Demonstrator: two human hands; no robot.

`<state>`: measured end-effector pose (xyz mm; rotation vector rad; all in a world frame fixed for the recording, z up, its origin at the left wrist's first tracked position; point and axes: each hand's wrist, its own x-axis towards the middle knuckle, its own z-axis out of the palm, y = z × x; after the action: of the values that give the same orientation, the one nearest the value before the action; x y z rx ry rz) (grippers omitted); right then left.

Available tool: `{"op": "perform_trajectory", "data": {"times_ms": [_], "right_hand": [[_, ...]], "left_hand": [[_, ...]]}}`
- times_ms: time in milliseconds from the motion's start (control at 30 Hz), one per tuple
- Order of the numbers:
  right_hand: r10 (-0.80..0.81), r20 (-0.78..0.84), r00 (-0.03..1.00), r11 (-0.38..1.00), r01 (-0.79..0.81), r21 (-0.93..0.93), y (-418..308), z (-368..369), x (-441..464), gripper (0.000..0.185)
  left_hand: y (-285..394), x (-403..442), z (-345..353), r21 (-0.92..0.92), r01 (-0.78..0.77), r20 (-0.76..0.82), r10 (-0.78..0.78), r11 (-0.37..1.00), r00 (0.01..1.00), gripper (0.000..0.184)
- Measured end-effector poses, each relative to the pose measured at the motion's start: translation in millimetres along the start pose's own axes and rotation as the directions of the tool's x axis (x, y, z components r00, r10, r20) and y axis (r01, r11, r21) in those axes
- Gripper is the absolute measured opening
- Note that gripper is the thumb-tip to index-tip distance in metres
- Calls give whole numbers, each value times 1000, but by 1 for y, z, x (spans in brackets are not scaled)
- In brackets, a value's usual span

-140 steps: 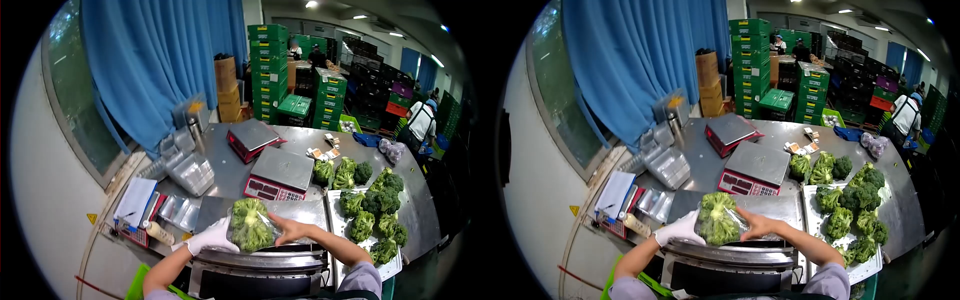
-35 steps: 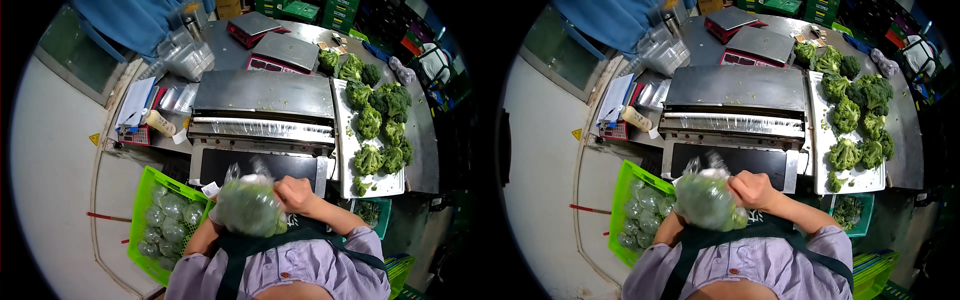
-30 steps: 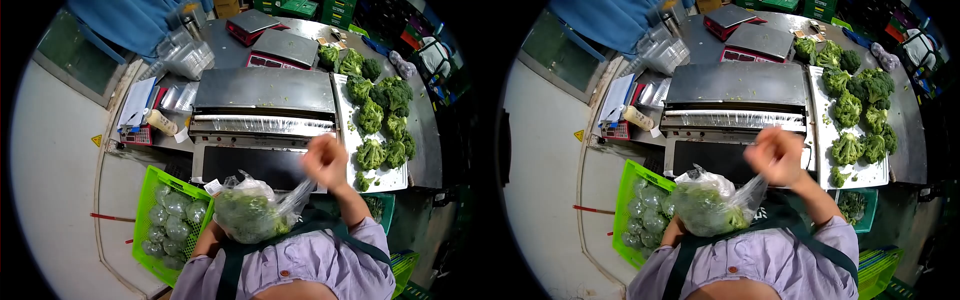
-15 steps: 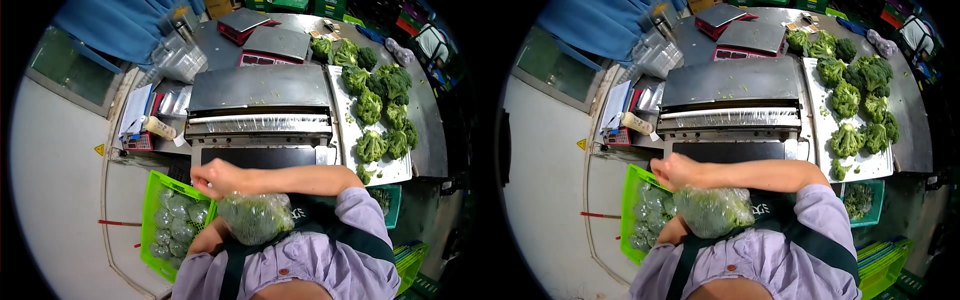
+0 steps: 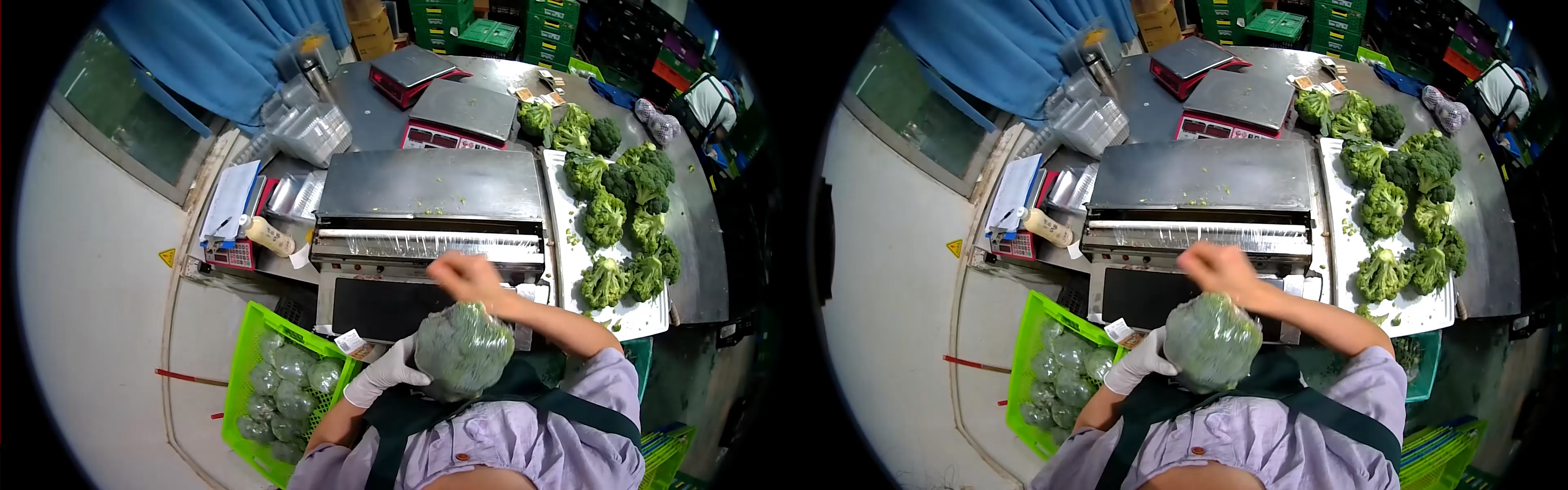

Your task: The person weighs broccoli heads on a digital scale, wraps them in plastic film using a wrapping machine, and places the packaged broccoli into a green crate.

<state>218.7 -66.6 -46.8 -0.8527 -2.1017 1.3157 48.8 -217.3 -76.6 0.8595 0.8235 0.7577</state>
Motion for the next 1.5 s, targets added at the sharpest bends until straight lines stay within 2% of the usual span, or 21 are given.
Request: {"op": "perform_trajectory", "data": {"times_ms": [33,100,233,267,367,433,500,567,633,700,733,833,1000,1100,1133,1200,1233,1300,1367,1433,1500], "right_hand": [[93,-55,994,994,-89,70,11,-18,-2,35],[309,397,864,865,-429,260,23,-58,-24,50],[-53,704,708,825,-366,430,24,-42,-61,95],[76,687,723,810,-446,380,9,-41,-58,103],[-9,421,907,884,-189,427,-12,-55,-21,109],[-71,267,961,986,28,162,-10,-71,11,110],[-203,185,962,969,224,-102,-4,-89,51,112],[-356,110,928,897,372,-239,17,-96,95,111],[-425,113,898,834,437,-338,39,-105,131,104],[-413,144,899,779,430,-456,50,-114,152,101],[-417,175,892,751,447,-487,54,-116,161,98],[-428,288,857,585,505,-634,66,-110,173,92],[-428,207,880,582,443,-682,68,-106,149,81],[-476,119,871,529,391,-753,66,-116,120,60],[-473,119,873,530,390,-753,72,-121,109,60],[-363,406,839,443,538,-717,78,-126,91,34],[-437,482,759,310,631,-712,72,-123,81,20],[-373,622,688,185,712,-677,74,-110,63,24],[-417,660,625,243,777,-581,69,-100,55,24],[-382,662,645,233,761,-606,77,-91,54,18],[-357,621,697,278,714,-642,79,-93,51,16]], "left_hand": [[1,-1,0,1,-5,0,5,1000,1000,99],[-4,-5,0,-18,-72,-166,68,997,984,95],[-6,-4,-19,60,-210,-229,218,976,949,86],[4,4,-21,121,-278,-212,298,953,931,87],[41,33,-51,412,-425,-115,509,806,853,92],[105,52,-56,660,-232,-143,423,715,895,89],[127,90,-93,941,-320,143,726,111,673,79],[148,124,-118,946,-318,173,740,58,650,67],[162,145,-123,701,-424,-99,667,573,738,60],[158,173,-159,910,-410,217,767,66,604,61],[157,178,-169,925,-380,267,732,-13,626,66],[140,191,-188,946,-320,266,694,-54,669,77],[162,165,-173,963,-167,259,556,-211,790,70],[165,141,-169,991,-113,135,635,-76,761,67],[167,132,-173,970,-161,240,615,-181,751,57],[170,116,-176,863,-309,459,365,-400,810,42],[167,108,-176,808,-371,501,202,-458,842,39],[153,103,-179,578,-431,601,5,-693,799,27],[135,107,-186,551,-443,552,-89,-708,829,25],[122,108,-185,745,-309,425,62,-591,903,21],[121,106,-184,700,-387,568,139,-600,811,13]]}}
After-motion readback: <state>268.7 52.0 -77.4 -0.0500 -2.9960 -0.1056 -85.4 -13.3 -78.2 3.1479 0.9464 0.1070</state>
